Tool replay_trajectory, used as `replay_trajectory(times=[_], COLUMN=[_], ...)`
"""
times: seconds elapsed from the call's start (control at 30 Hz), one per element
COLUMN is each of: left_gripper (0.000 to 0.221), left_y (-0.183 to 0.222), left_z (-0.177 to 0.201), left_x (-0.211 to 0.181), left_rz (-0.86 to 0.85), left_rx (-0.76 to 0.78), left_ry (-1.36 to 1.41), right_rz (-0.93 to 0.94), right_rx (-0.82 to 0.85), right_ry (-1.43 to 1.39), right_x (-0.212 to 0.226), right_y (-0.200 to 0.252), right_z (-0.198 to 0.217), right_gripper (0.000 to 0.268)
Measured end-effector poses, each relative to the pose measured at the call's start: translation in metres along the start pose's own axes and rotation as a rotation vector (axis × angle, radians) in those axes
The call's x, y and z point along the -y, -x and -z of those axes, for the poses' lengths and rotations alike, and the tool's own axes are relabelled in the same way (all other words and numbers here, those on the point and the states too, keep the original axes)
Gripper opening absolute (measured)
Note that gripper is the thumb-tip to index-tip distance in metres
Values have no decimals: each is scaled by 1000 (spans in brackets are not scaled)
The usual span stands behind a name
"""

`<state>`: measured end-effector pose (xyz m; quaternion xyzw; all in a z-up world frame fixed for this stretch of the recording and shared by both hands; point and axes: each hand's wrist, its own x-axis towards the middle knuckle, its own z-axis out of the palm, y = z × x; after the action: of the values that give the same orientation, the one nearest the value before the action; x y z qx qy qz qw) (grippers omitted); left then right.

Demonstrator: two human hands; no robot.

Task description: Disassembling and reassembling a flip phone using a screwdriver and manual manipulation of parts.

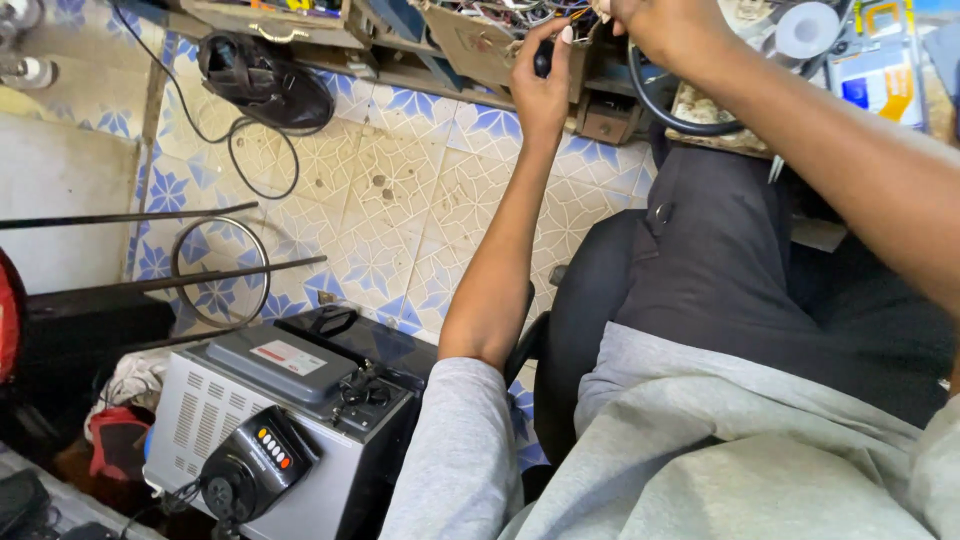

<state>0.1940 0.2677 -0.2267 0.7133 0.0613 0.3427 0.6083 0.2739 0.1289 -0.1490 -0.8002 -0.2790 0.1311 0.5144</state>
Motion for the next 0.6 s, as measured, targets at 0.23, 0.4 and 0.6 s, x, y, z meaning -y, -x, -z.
replay_trajectory(times=[0.23, 0.4, 0.6], left_gripper=[26, 18, 9], left_y=[28, 88, 146], left_z=[-46, -82, -103], left_x=[-135, -196, -221], left_rz=[118, 236, 324], left_rx=[139, 460, 410], left_ry=[408, 511, 552], right_rz=[21, -93, 110], right_rx=[-252, -455, -557], right_ry=[-252, -491, -399], right_x=[64, 74, 51], right_y=[125, 208, 272], right_z=[74, 93, 102], right_gripper=[7, 11, 17])
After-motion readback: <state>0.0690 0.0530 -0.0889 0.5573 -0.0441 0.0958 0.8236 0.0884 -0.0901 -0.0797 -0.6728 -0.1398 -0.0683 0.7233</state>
